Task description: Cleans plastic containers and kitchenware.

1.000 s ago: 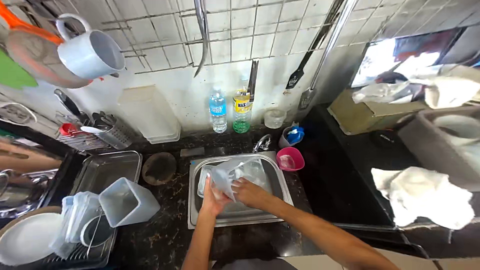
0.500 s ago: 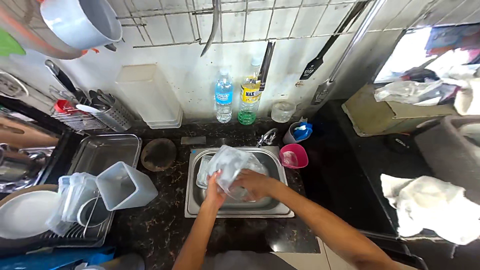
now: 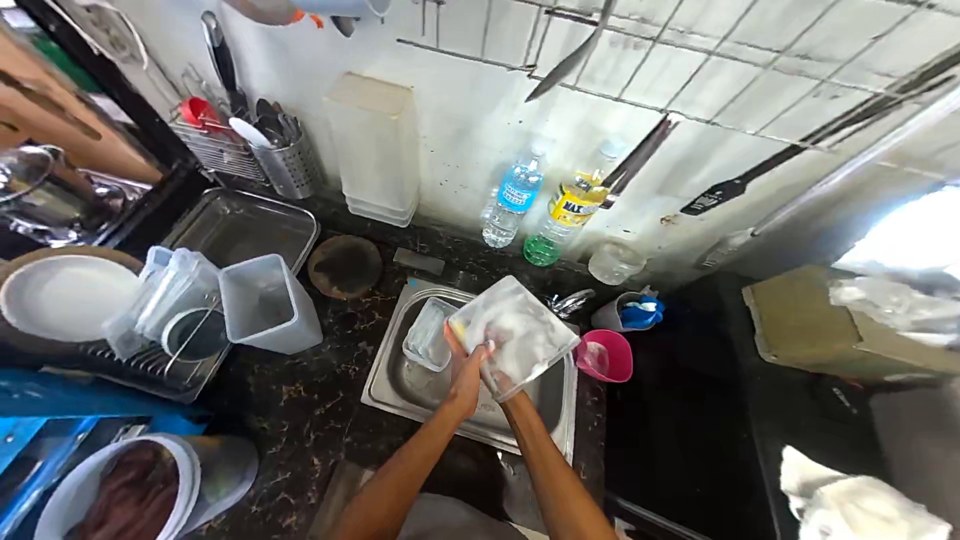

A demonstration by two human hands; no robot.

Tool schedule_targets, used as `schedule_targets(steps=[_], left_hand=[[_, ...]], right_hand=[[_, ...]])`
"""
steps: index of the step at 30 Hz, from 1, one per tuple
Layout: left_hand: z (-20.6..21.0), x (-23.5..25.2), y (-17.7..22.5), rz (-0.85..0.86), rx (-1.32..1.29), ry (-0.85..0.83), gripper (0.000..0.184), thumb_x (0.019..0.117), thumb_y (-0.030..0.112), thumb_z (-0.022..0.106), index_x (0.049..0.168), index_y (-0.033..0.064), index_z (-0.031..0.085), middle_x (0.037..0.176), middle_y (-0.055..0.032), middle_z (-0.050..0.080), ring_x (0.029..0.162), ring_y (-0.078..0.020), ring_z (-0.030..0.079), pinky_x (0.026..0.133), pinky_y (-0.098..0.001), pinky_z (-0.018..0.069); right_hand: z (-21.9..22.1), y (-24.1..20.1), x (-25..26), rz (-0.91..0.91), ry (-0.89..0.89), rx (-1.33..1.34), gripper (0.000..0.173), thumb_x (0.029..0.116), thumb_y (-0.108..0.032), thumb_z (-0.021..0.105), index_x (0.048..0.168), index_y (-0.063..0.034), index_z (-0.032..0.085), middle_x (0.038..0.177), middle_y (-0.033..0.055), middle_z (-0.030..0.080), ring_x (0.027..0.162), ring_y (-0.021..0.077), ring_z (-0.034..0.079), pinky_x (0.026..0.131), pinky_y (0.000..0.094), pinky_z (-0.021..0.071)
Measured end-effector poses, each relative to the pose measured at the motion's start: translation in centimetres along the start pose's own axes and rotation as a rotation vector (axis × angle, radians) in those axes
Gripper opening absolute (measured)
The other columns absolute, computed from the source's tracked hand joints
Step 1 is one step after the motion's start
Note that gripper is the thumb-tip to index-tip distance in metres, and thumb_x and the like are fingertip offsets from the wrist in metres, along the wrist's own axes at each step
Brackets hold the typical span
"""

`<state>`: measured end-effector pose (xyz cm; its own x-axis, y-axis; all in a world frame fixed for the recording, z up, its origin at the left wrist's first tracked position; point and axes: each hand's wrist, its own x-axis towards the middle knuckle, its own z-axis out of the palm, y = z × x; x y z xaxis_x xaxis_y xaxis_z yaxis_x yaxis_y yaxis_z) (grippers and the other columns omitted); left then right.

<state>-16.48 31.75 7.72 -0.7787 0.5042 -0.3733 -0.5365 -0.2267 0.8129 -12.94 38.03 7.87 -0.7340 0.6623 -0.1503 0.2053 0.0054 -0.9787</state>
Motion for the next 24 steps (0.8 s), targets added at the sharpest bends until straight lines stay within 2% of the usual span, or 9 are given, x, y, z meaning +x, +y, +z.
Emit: schedule_targets(steps=[3, 6, 8, 10, 13, 16, 19, 21, 24], left_hand=[[0.6, 0.5, 1.4, 0.029, -0.027, 0.023, 0.102, 0.0876, 0.02, 0.065, 0.164, 0.0229, -0.003, 0.16, -0.0188, 0.033, 0.134, -0.0251, 0.051, 0.105, -0.0451, 0.0501], [0.6, 2.0, 3.8, 0.085, -0.085, 0.064, 0.094, 0.0911, 0.023, 0.061, 0.163, 0.026, 0.001, 0.157, -0.0196, 0.035, 0.126, -0.0261, 0.057, 0.098, -0.0468, 0.0536], [0.6, 2.5, 3.9, 0.097, -0.091, 0.041, 0.093, 0.0915, 0.027, 0.061, 0.163, 0.0305, 0.002, 0.16, -0.0167, 0.033, 0.13, -0.0266, 0.054, 0.101, -0.0488, 0.0523], [1.3, 1.3, 2.9, 0.129, -0.038, -0.047, 0.097, 0.0911, 0.02, 0.062, 0.164, 0.0255, -0.002, 0.161, -0.0171, 0.032, 0.134, -0.0249, 0.052, 0.105, -0.0463, 0.0506], [2.0, -0.6, 2.5, 0.164, 0.012, -0.123, 0.1, 0.0869, 0.013, 0.063, 0.164, 0.017, 0.0, 0.16, -0.0185, 0.035, 0.134, -0.022, 0.052, 0.106, -0.0417, 0.0507], [1.0, 0.2, 2.5, 0.18, 0.025, -0.124, 0.096, 0.0876, 0.012, 0.061, 0.164, 0.0179, 0.003, 0.156, -0.0196, 0.039, 0.131, -0.0213, 0.054, 0.104, -0.0394, 0.0511], [-0.1, 1.8, 4.0, 0.242, -0.009, -0.06, 0.095, 0.0856, 0.017, 0.062, 0.163, 0.0181, 0.008, 0.151, -0.0194, 0.044, 0.124, -0.0222, 0.058, 0.099, -0.0409, 0.0538], [-0.8, 2.1, 4.0, 0.227, -0.03, -0.054, 0.095, 0.0884, 0.017, 0.062, 0.164, 0.0192, 0.004, 0.157, -0.019, 0.037, 0.131, -0.023, 0.054, 0.103, -0.0424, 0.0522], [-0.4, 0.4, 2.7, 0.168, 0.0, -0.079, 0.099, 0.0881, 0.013, 0.062, 0.164, 0.0173, -0.002, 0.163, -0.0177, 0.029, 0.137, -0.0224, 0.049, 0.108, -0.0423, 0.0496]], right_hand=[[-0.8, -0.6, -1.4, -0.036, -0.033, 0.176, 0.044, 0.0965, -0.006, 0.062, 0.135, 0.0131, 0.052, 0.126, 0.0187, 0.066, 0.116, 0.0135, 0.063, 0.104, 0.0276, 0.0511], [-1.7, -1.1, -3.7, 0.033, -0.046, 0.672, 0.022, 0.0943, -0.007, 0.053, 0.115, -0.0053, 0.059, 0.101, 0.0021, 0.073, 0.093, 0.0085, 0.07, 0.087, 0.0299, 0.0598], [-2.2, -2.2, -3.8, 0.102, -0.056, 0.848, 0.021, 0.096, -0.011, 0.049, 0.112, -0.0073, 0.062, 0.099, 0.0044, 0.073, 0.091, 0.0126, 0.071, 0.083, 0.0335, 0.0608], [-2.7, -5.5, -3.4, 0.258, 0.037, 0.972, 0.028, 0.1078, -0.026, 0.036, 0.119, -0.0094, 0.057, 0.099, 0.0049, 0.071, 0.088, 0.0122, 0.07, 0.078, 0.0316, 0.061], [-3.5, -10.7, -2.4, 0.326, 0.164, 1.106, 0.04, 0.1112, -0.024, 0.023, 0.117, -0.0036, 0.056, 0.091, 0.0055, 0.063, 0.08, 0.0096, 0.061, 0.075, 0.0256, 0.0549], [-3.9, -4.0, -2.4, 0.107, 0.092, 1.286, 0.037, 0.1075, -0.039, 0.036, 0.113, -0.0128, 0.061, 0.1, 0.0052, 0.074, 0.095, 0.0175, 0.072, 0.082, 0.0399, 0.0627], [-3.8, -4.2, -3.9, 0.23, 0.023, 1.219, 0.035, 0.1075, -0.038, 0.036, 0.119, -0.0148, 0.06, 0.108, 0.0075, 0.073, 0.101, 0.021, 0.072, 0.085, 0.0425, 0.0617], [-4.6, -4.8, -4.0, 0.209, 0.022, 1.216, 0.03, 0.1052, -0.031, 0.041, 0.116, -0.0124, 0.063, 0.107, 0.0091, 0.074, 0.099, 0.0219, 0.073, 0.084, 0.0428, 0.0624], [-4.7, -4.9, -2.1, 0.141, 0.229, 1.253, 0.042, 0.1098, -0.042, 0.026, 0.121, -0.0146, 0.056, 0.105, 0.0041, 0.071, 0.097, 0.0164, 0.07, 0.083, 0.04, 0.0612]])
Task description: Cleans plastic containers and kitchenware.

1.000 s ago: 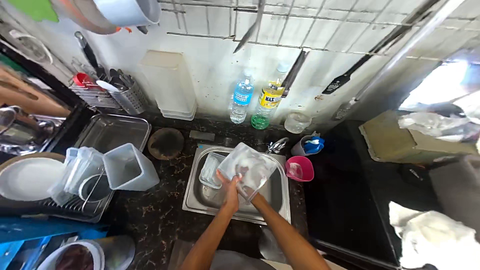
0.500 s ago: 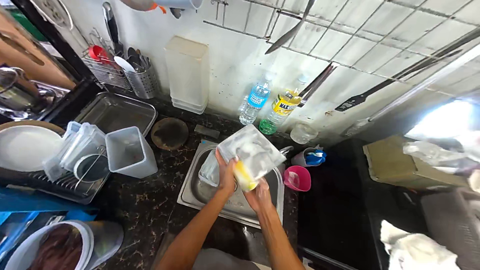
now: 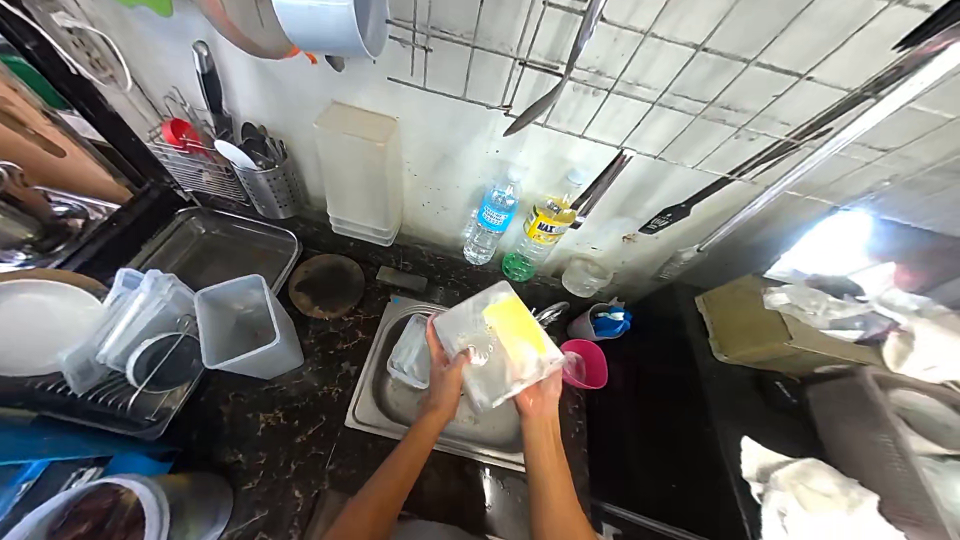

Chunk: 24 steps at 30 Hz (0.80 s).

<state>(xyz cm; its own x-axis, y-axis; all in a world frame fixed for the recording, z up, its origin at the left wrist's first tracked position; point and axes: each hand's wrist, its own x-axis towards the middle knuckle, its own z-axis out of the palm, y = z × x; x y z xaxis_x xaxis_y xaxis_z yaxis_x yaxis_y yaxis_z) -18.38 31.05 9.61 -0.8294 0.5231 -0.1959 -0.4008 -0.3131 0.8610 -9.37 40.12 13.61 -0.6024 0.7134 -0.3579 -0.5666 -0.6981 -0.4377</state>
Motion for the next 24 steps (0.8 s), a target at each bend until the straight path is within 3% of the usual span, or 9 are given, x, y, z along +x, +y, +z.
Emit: schedule_targets(steps=[2, 5, 7, 10, 13, 16, 20, 23, 24], left_hand=[[1.0, -1.1, -1.2, -0.038, -0.014, 0.03, 0.099, 0.0896, 0.013, 0.061, 0.164, 0.0186, -0.003, 0.162, -0.0173, 0.031, 0.136, -0.0224, 0.051, 0.107, -0.0422, 0.0497], [1.2, -0.7, -1.7, -0.008, -0.067, 0.08, 0.096, 0.0893, 0.016, 0.059, 0.164, 0.0201, -0.001, 0.16, -0.0167, 0.034, 0.132, -0.0214, 0.053, 0.104, -0.0412, 0.0514], [0.8, 0.4, -0.4, 0.021, -0.093, 0.124, 0.093, 0.0912, 0.021, 0.056, 0.163, 0.0191, -0.003, 0.158, -0.0184, 0.034, 0.13, -0.0223, 0.054, 0.102, -0.0427, 0.0523], [-0.3, 3.4, 1.6, 0.037, -0.064, 0.15, 0.09, 0.0936, 0.024, 0.056, 0.164, 0.0223, -0.001, 0.159, -0.0195, 0.033, 0.131, -0.026, 0.053, 0.101, -0.0457, 0.0525], [-1.4, 5.4, 1.8, -0.017, 0.094, 0.011, 0.087, 0.0944, 0.019, 0.06, 0.164, 0.0274, 0.009, 0.158, -0.0163, 0.038, 0.132, -0.0248, 0.053, 0.104, -0.0437, 0.0509], [-2.6, 7.2, 2.6, -0.112, 0.215, -0.146, 0.083, 0.0974, 0.021, 0.057, 0.165, 0.0291, 0.01, 0.155, -0.0153, 0.044, 0.129, -0.0254, 0.057, 0.102, -0.0451, 0.0522], [-2.9, 7.9, 5.1, -0.159, 0.361, -0.432, 0.08, 0.0932, 0.018, 0.06, 0.163, 0.0204, 0.02, 0.143, -0.0115, 0.056, 0.119, -0.0193, 0.063, 0.099, -0.0398, 0.0544], [-0.2, 8.4, 6.8, -0.072, 0.477, -0.734, 0.093, 0.0807, 0.022, 0.072, 0.161, 0.0195, 0.026, 0.141, -0.0067, 0.059, 0.118, -0.0172, 0.063, 0.098, -0.0382, 0.055], [0.9, 8.2, 7.0, -0.022, 0.547, -0.756, 0.088, 0.0845, 0.026, 0.072, 0.161, 0.0187, 0.028, 0.142, -0.0065, 0.059, 0.121, -0.0176, 0.062, 0.1, -0.0389, 0.0541]], right_hand=[[0.0, 1.5, 1.1, -0.072, -0.016, -0.04, 0.043, 0.1105, -0.035, 0.02, 0.127, -0.0085, 0.049, 0.104, 0.0046, 0.065, 0.095, 0.0133, 0.065, 0.081, 0.0351, 0.0585], [-1.3, 2.6, 0.7, 0.037, -0.079, 0.001, 0.036, 0.1072, -0.038, 0.037, 0.113, -0.0124, 0.062, 0.097, 0.0058, 0.074, 0.089, 0.0169, 0.073, 0.078, 0.0376, 0.0628], [-1.1, 2.3, -1.2, 0.089, -0.139, -0.094, 0.03, 0.1039, -0.033, 0.043, 0.113, -0.0136, 0.063, 0.101, 0.0057, 0.075, 0.094, 0.0173, 0.073, 0.082, 0.0382, 0.0624], [-0.7, 2.0, -3.5, 0.065, -0.157, -0.266, 0.034, 0.1048, -0.023, 0.039, 0.126, -0.0058, 0.059, 0.112, 0.0087, 0.072, 0.102, 0.0172, 0.071, 0.09, 0.037, 0.0603], [-0.6, -0.4, -4.3, -0.019, 0.066, -0.608, 0.032, 0.1069, -0.016, 0.037, 0.122, 0.0008, 0.059, 0.102, 0.0092, 0.071, 0.092, 0.0149, 0.07, 0.082, 0.0338, 0.0609], [-2.7, -5.0, -5.2, -0.104, 0.113, -0.89, 0.035, 0.1031, -0.015, 0.04, 0.126, 0.003, 0.061, 0.103, 0.0077, 0.071, 0.09, 0.012, 0.069, 0.079, 0.0311, 0.0599], [-6.7, -8.3, -1.6, -0.261, 0.198, -0.721, 0.042, 0.1057, -0.019, 0.034, 0.139, -0.0005, 0.051, 0.123, 0.0096, 0.067, 0.107, 0.015, 0.066, 0.092, 0.0353, 0.0574], [-7.6, -6.2, 2.2, -0.281, 0.185, -0.509, 0.032, 0.1065, -0.023, 0.034, 0.126, -0.0076, 0.053, 0.102, 0.0044, 0.068, 0.09, 0.0126, 0.068, 0.077, 0.0345, 0.0602], [-7.6, -5.1, 2.7, -0.295, 0.127, -0.432, 0.032, 0.1076, -0.027, 0.031, 0.12, -0.0095, 0.054, 0.097, 0.0032, 0.07, 0.087, 0.0128, 0.069, 0.075, 0.0356, 0.0608]])
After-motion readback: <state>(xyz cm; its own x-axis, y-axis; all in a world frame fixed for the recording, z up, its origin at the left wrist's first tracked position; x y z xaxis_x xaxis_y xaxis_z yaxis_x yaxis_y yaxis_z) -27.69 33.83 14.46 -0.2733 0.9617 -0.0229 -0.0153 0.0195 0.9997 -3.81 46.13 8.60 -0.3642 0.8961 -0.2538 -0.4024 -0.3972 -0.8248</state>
